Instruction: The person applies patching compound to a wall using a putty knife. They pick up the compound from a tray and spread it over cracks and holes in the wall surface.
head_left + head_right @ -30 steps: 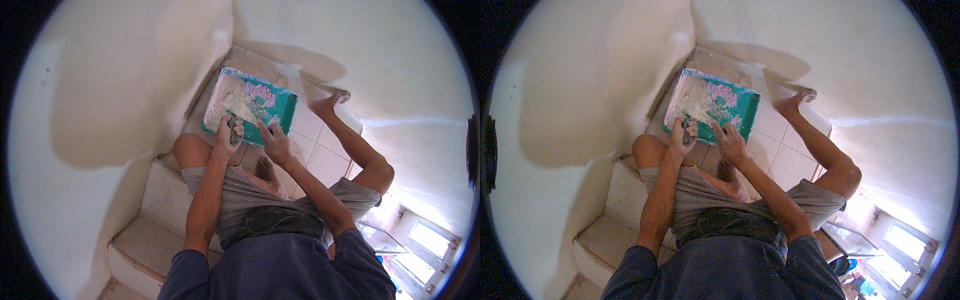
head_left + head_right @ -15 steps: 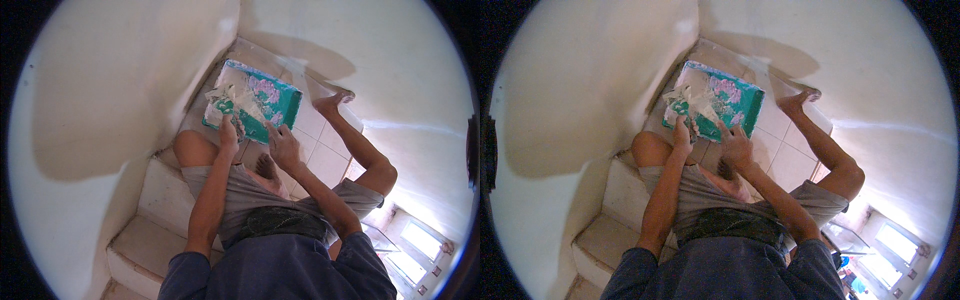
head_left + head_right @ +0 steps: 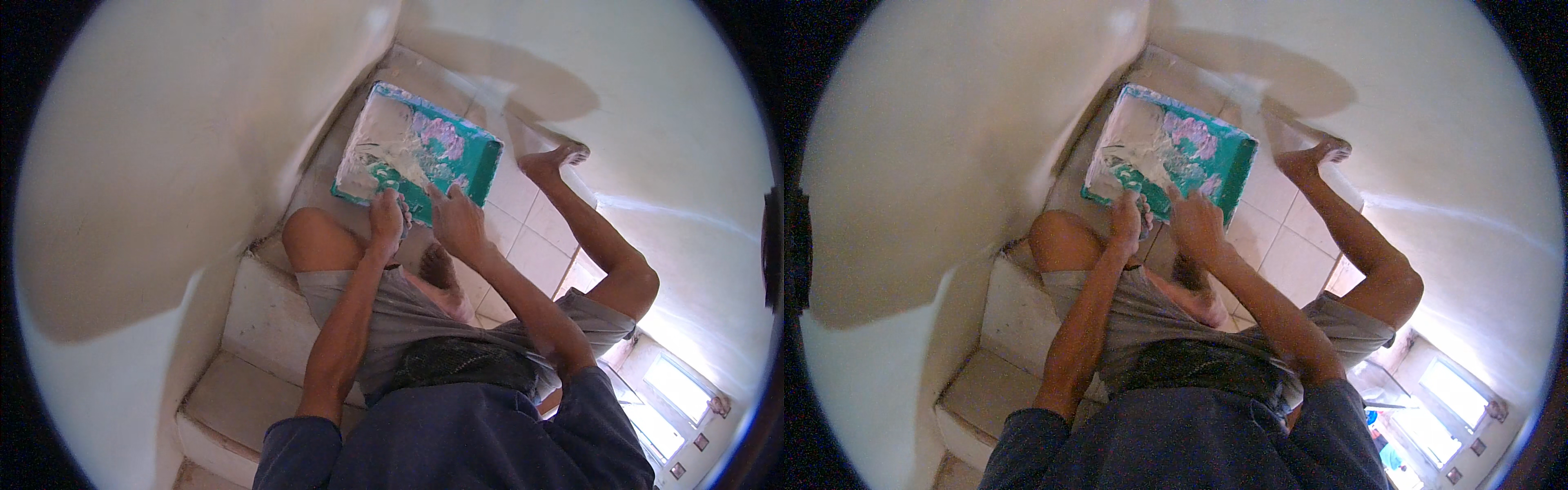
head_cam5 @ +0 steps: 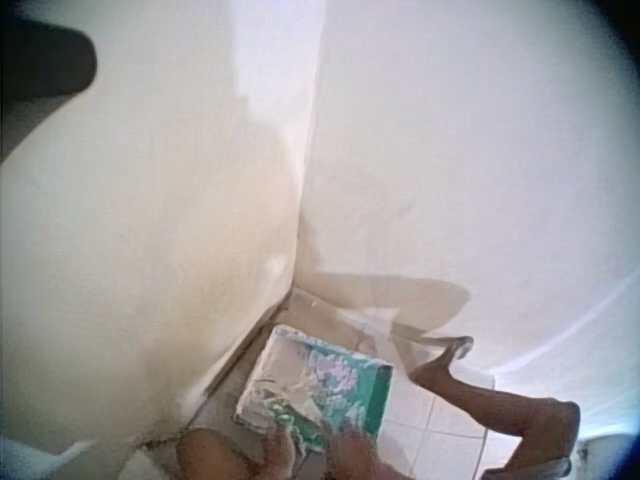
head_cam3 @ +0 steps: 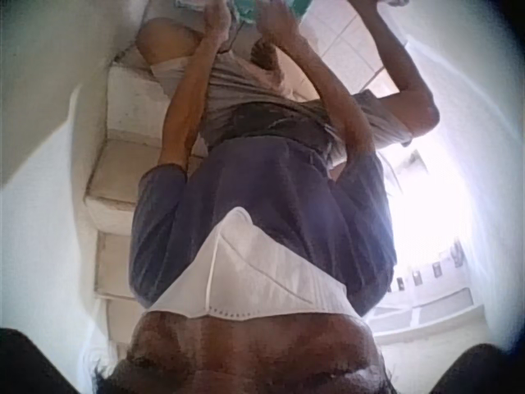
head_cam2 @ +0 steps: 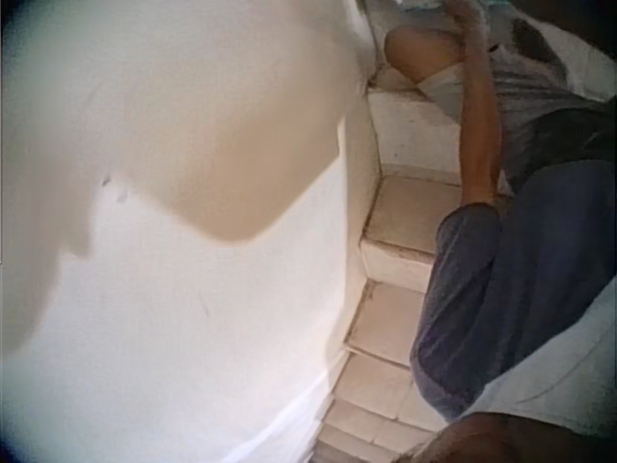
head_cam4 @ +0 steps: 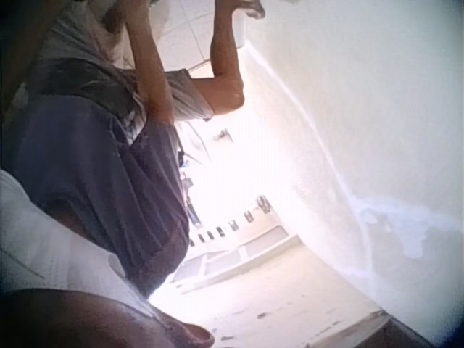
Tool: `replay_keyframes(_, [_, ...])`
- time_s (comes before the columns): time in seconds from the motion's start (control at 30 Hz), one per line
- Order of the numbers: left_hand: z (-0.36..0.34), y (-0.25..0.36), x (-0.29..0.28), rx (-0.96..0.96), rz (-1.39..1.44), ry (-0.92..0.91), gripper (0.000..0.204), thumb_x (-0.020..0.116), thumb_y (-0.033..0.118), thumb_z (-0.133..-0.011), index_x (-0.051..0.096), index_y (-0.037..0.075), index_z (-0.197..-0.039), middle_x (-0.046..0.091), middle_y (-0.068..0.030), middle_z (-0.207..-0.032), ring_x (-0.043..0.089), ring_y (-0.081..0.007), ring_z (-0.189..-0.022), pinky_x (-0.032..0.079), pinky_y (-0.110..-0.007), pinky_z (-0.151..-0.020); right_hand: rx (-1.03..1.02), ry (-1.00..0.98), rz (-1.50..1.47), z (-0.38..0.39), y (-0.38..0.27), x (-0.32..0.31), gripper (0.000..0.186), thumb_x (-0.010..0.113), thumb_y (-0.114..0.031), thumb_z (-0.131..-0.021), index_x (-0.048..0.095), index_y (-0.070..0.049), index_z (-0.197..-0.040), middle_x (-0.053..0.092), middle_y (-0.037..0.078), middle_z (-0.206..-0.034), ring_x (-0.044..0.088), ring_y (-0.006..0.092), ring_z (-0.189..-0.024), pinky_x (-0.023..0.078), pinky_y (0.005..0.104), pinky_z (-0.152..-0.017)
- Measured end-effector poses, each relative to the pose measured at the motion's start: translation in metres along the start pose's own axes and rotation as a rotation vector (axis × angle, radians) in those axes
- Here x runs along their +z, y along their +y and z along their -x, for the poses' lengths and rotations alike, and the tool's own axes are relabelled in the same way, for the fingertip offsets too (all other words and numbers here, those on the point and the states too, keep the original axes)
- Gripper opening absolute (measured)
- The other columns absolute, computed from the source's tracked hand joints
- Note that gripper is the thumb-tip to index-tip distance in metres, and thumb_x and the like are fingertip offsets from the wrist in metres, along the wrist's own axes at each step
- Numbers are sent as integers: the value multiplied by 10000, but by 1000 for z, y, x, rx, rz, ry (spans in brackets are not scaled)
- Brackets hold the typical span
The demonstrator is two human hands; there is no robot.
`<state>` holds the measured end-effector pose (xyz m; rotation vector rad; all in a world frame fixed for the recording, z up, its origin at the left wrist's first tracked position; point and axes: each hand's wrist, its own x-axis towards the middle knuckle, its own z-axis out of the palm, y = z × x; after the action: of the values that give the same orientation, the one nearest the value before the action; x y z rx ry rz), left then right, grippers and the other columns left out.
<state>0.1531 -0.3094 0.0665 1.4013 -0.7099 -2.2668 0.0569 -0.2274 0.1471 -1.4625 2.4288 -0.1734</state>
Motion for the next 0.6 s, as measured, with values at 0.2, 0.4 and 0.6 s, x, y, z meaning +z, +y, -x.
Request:
replay_keyframes(0.2, [-8, -4, 0, -135, 31, -64, 192, 404, 220, -827, 456, 46, -762, 445, -27, -579, 451, -128, -423, 371, -270, -345, -104, 12, 111, -78, 20, 37, 305, 457, -166, -823, 556, -69, -1095, 543, 199, -813, 588, 369, -716, 487, 455, -640])
replay_keyframes(0.4, [-9, -3, 0, -62, -43, -29, 200, 407, 229, -832, 460, 48, -766, 445, -24, -583, 445, -129, -419, 373, -266, -363, 14, 87, -102, -83, 17, 37, 301, 460, -181, -818, 572, -88, -1081, 566, 214, -831, 581, 377, -727, 474, 468, -658])
replay_keyframes(0.6, [-9, -1, 6, -42, -91, -35, 215, 399, 238, -839, 462, 47, -762, 450, -22, -582, 448, -114, -422, 377, -263, -366, 65, 199, -191, -55, 29, 31, 290, 480, -174, -818, 594, -93, -1071, 564, 191, -829, 573, 365, -771, 460, 451, -689])
